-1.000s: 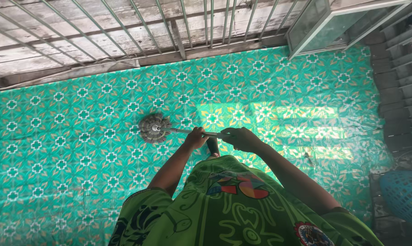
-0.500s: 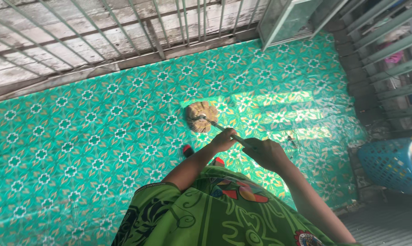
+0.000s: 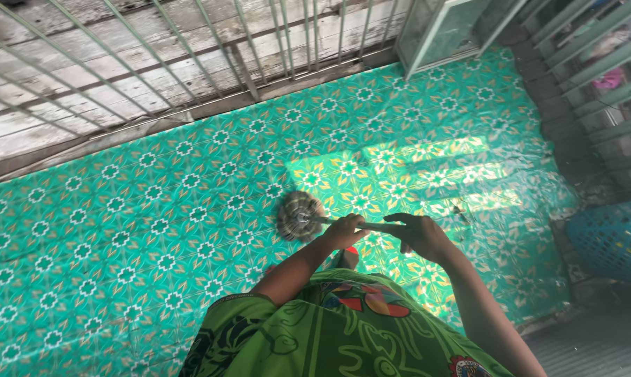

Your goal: The person mops a patterned green tiled floor by moving a mop head across the surface.

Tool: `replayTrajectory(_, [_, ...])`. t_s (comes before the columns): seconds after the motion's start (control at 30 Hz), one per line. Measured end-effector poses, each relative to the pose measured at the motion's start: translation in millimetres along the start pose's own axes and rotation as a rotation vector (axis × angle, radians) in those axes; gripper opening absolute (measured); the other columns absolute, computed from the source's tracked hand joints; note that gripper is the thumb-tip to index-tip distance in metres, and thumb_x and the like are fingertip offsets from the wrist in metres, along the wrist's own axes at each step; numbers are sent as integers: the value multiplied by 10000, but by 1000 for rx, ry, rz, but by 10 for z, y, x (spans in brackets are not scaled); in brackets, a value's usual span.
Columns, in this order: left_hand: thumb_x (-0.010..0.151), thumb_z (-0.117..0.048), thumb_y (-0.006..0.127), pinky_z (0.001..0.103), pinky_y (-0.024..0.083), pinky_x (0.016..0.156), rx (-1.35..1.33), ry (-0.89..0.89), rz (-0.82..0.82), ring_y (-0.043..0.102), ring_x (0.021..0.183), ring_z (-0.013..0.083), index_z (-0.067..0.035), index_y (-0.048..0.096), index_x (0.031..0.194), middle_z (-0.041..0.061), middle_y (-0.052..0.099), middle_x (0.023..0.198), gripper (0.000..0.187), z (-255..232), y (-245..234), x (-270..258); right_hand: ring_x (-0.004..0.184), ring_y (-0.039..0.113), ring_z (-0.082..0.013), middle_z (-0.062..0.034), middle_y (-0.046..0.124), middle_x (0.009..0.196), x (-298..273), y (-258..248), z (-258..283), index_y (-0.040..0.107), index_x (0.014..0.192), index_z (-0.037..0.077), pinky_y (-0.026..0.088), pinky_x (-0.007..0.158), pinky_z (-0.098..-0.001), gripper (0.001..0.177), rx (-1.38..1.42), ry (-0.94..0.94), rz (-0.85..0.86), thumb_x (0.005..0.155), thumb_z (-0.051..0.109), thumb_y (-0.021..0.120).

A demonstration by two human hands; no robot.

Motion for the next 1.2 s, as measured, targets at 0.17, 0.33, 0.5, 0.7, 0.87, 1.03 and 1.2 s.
replayTrajectory(0.17, [959, -386, 672, 520, 541, 876, 12, -232, -154, 660, 1060, 426, -95, 654, 1111, 189, 660, 1124, 329, 614, -613, -953, 625, 739, -204, -99, 743, 681, 912, 828, 195, 686, 1307, 99, 570, 561, -360, 371, 291, -25, 302, 997, 284, 603])
replayTrajectory(0.33, [941, -375, 701, 509, 501, 958, 49, -549, -190, 596, 1170, 421, -75, 605, 1211, 216, 592, 1253, 415, 1193, -1169, -2222, 727, 764, -143, -51, 788, 840, 1409, 2105, 874, 640, 1348, 199, 610, 617, -355, 423, 5, -137, 542, 941, 312, 665])
replayTrajectory(0.5, [915, -314, 716, 469, 524, 975, 36, -719, -324, 608, 1205, 391, -75, 571, 1268, 184, 568, 1340, 450, 1541, -1501, -3246, 865, 743, -296, -105, 765, 941, 1452, 3109, 1562, 594, 1387, 211, 561, 802, -477, 515, -268, -455, 605, 944, 463, 672])
replayTrajectory(0.7, [877, -247, 731, 480, 534, 958, 32, -639, -502, 619, 1183, 396, -77, 576, 1236, 168, 591, 1297, 426, 1696, -1604, -3724, 877, 742, -329, -122, 754, 943, 1362, 3516, 1992, 591, 1405, 229, 562, 800, -500, 487, -309, -466, 599, 955, 410, 641])
replayTrajectory(0.87, [931, -278, 706, 522, 519, 915, 0, -649, -421, 616, 1131, 415, -103, 571, 1205, 160, 582, 1257, 353, 1685, -1457, -3383, 899, 744, -325, -121, 775, 976, 1233, 3099, 1861, 652, 1356, 238, 574, 803, -478, 480, -300, -417, 414, 898, 377, 696])
replayTrajectory(1.03, [971, -288, 676, 527, 522, 872, -33, -477, -307, 626, 1080, 417, -102, 532, 1234, 175, 556, 1245, 353, 1387, -1105, -2719, 857, 777, -289, -111, 791, 944, 777, 2294, 1579, 719, 1268, 244, 599, 783, -432, 426, -237, -227, 290, 855, 347, 734])
replayTrajectory(1.2, [949, -267, 702, 527, 527, 858, -34, -194, -317, 635, 1064, 420, -109, 549, 1211, 167, 574, 1218, 342, 791, -555, -1953, 736, 773, -246, -65, 794, 784, 60, 1558, 1093, 780, 1189, 250, 601, 703, -401, 323, -254, -61, 40, 896, 365, 705])
Point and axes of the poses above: each hand's wrist, its own x-axis towards the middle knuckle, its own y-axis out of the palm, z = x × y, the point moved 1 cm from there along x, towards the middle knuckle
